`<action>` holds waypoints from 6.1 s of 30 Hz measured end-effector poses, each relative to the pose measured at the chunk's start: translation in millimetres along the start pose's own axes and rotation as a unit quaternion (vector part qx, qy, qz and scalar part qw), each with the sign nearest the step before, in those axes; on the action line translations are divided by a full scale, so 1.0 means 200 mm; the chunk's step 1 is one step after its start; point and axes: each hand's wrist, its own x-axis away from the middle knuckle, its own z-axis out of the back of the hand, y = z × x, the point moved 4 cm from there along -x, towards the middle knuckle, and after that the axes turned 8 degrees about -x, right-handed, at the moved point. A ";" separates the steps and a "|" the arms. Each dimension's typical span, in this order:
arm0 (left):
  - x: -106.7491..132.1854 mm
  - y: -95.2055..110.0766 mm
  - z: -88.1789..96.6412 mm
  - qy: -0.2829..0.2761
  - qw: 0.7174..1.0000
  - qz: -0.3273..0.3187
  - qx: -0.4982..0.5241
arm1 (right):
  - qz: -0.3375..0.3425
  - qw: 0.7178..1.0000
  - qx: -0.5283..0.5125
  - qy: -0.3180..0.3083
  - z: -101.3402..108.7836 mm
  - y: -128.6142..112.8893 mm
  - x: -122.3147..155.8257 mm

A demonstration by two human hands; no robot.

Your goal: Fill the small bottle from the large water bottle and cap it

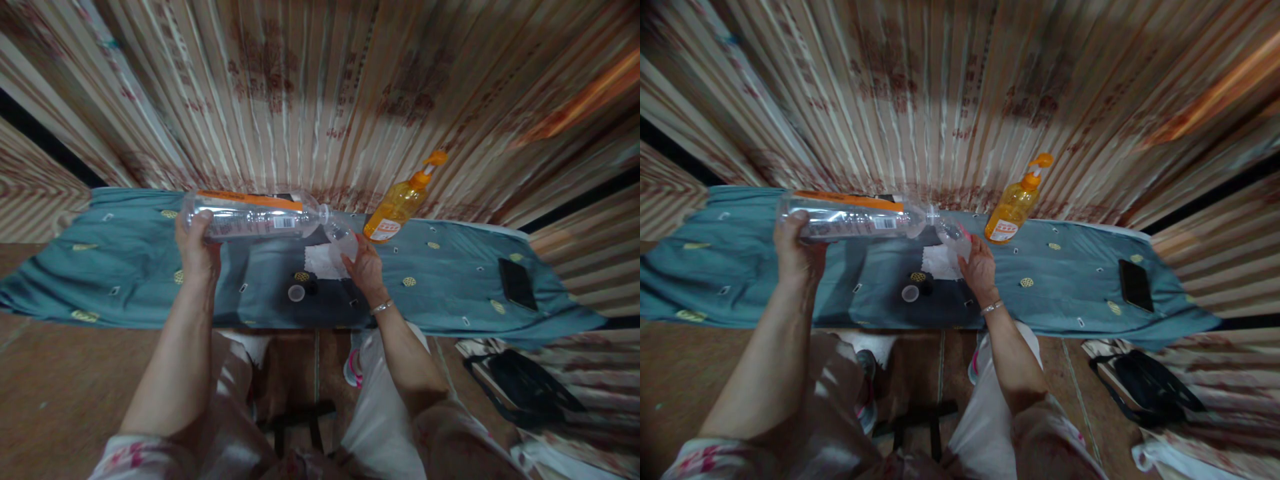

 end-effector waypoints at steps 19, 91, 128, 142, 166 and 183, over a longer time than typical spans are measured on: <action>0.00 0.01 -0.01 -0.005 1.000 -0.013 0.001 | -0.011 1.000 0.010 0.003 0.02 -0.02 -0.01; 0.00 0.02 0.00 0.005 1.000 -0.012 -0.006 | -0.018 1.000 0.001 -0.002 0.02 -0.04 -0.02; 0.00 0.00 0.02 0.009 1.000 -0.004 0.011 | -0.042 0.999 0.023 -0.009 0.02 -0.03 -0.02; 0.00 0.02 0.01 -0.006 1.000 -0.013 -0.001 | -0.031 0.999 0.007 -0.025 0.03 -0.04 -0.02; 0.02 0.04 -0.01 0.008 1.000 -0.013 0.013 | -0.028 0.999 0.011 -0.018 0.02 -0.04 -0.01; 0.01 0.04 -0.01 0.002 1.000 -0.018 0.001 | -0.040 0.999 0.008 -0.011 0.01 -0.03 -0.02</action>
